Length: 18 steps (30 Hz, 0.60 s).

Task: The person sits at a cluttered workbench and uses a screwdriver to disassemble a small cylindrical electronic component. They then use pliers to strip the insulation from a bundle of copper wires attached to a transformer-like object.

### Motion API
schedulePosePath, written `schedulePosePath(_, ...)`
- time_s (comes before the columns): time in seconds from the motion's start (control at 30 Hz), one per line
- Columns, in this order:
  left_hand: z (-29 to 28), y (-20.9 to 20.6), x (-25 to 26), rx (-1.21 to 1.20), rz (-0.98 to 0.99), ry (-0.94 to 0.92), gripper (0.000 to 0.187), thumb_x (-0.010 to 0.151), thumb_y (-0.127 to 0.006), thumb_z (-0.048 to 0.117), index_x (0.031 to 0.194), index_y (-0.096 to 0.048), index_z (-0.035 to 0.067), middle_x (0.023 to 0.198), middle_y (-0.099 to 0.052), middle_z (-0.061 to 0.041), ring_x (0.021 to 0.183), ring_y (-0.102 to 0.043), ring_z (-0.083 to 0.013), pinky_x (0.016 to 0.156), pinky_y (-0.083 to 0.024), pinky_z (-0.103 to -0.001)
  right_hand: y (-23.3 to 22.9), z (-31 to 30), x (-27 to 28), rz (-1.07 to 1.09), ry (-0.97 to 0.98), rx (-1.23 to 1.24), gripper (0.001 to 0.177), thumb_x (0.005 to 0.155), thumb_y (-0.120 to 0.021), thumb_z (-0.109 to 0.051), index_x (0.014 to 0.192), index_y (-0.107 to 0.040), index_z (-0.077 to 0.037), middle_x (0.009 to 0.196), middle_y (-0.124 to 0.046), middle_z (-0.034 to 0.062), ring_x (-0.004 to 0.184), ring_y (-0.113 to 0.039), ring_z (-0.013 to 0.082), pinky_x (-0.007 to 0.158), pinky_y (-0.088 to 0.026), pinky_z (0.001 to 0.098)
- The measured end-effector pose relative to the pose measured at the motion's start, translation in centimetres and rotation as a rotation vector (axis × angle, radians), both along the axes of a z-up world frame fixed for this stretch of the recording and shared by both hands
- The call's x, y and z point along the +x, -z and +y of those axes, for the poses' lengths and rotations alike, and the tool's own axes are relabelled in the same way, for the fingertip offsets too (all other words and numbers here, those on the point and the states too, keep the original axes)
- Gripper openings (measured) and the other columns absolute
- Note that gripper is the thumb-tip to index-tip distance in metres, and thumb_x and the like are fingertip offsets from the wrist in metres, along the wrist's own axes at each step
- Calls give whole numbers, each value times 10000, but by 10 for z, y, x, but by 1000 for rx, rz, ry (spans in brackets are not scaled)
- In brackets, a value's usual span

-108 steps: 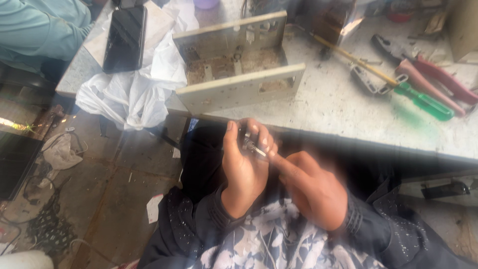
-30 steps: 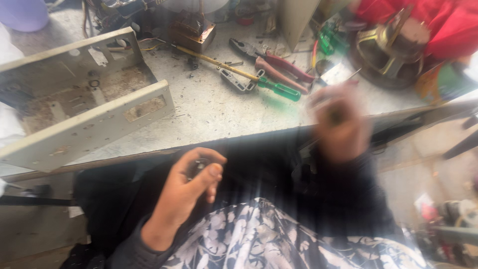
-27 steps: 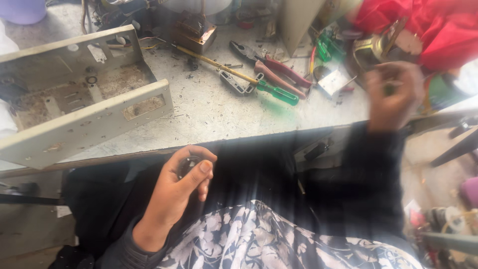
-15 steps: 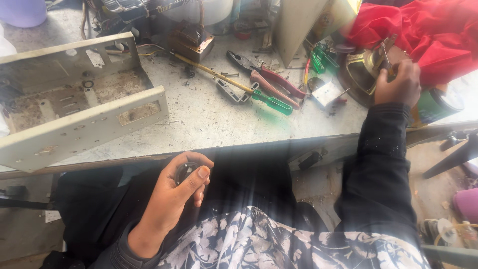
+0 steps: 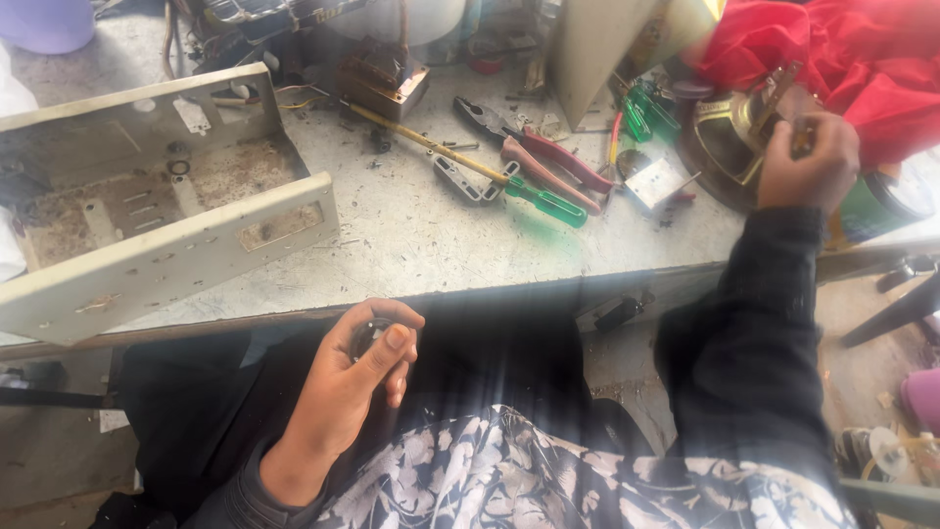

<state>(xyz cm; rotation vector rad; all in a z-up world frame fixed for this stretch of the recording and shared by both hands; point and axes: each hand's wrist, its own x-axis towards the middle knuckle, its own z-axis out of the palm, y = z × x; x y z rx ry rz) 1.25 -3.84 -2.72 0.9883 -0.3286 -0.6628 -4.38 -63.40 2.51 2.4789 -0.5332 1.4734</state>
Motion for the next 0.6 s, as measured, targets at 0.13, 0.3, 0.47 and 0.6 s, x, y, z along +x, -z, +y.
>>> schedulePosePath(0.13,1,3,2,-51,34,3,405,1000,-607,371,1130,-637,-11,864,-595,-63,613,-549,-87,487,-462,-231,-11,56,7,14,-319,159,131,937,-781,-17,1045,-709,-2,1070,-706,131,955,-704,249,853,-558,382)
schedulePosePath(0.3,1,1,0,-212,75,28,569,1064,-432,502,1188,-615,-22,908,-596,-80,650,-557,-107,517,-477,-251,-31,178,39,346,-561,333,219,956,-795,-87,1128,-714,22,995,-710,134,869,-707,194,777,-575,326)
schedulePosePath(0.47,4,-4,1,-397,158,12,501,1091,-367,409,1215,-593,-20,953,-624,-102,666,-543,-119,521,-459,-270,-60,274,79,594,-753,324,244,926,-804,-184,1038,-721,17,886,-707,123,775,-703,204,704,-561,337)
schedulePosePath(0.6,9,-9,2,-401,166,14,453,1077,-369,364,1213,-589,-8,955,-627,-95,664,-535,-111,521,-448,-268,-72,309,117,664,-775,308,200,944,-747,-190,1040,-737,-15,866,-709,111,762,-694,211,718,-560,341)
